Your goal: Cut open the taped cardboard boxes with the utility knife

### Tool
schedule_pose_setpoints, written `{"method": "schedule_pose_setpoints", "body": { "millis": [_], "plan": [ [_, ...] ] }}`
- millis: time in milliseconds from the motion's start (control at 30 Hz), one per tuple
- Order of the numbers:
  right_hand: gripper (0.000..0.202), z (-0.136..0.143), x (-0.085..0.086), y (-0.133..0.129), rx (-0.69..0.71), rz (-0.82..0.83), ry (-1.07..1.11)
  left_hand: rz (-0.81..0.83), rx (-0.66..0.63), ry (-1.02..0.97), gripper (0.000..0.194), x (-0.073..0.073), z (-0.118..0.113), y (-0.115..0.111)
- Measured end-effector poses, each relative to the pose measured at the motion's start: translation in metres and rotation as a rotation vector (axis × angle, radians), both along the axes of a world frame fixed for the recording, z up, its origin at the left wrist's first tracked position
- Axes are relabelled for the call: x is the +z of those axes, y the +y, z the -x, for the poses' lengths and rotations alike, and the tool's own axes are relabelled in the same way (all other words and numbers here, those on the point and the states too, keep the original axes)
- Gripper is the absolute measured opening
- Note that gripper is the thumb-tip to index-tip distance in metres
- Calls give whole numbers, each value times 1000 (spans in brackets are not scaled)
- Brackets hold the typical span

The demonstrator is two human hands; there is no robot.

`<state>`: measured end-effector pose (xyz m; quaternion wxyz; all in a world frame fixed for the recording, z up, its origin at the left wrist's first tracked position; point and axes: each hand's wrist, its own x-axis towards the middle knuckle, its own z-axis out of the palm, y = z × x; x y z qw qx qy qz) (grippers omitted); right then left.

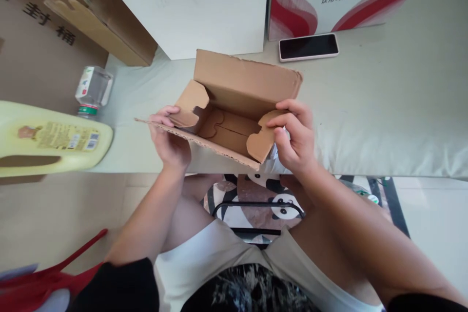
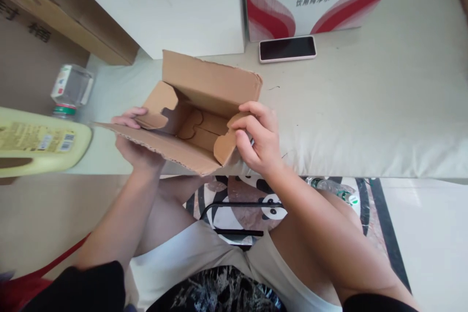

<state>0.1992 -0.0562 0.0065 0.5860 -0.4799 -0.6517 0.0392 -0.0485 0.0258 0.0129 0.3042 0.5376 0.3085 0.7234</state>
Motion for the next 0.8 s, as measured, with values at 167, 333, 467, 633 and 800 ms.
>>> {"method": "schedule_pose_setpoints", "body": {
  "millis": [167,333,467,633,800],
  "plan": [
    [19,-3,1,-1,33,30,15,178,-113,86,48,2,20,3],
    [23,-6,1,-1,40,75,-1,584,-209,300,72,24,55,12],
    [24,-8,1,-2,68,101,2,742,-316,408,76,45,68,19],
    [24,-11,-1,-2,78,121,8,652,-287,399,59,43,59,16],
    [24,-11,-2,-1,91,111,-5,544,-184,381,59,27,42,8]
  ]
}}
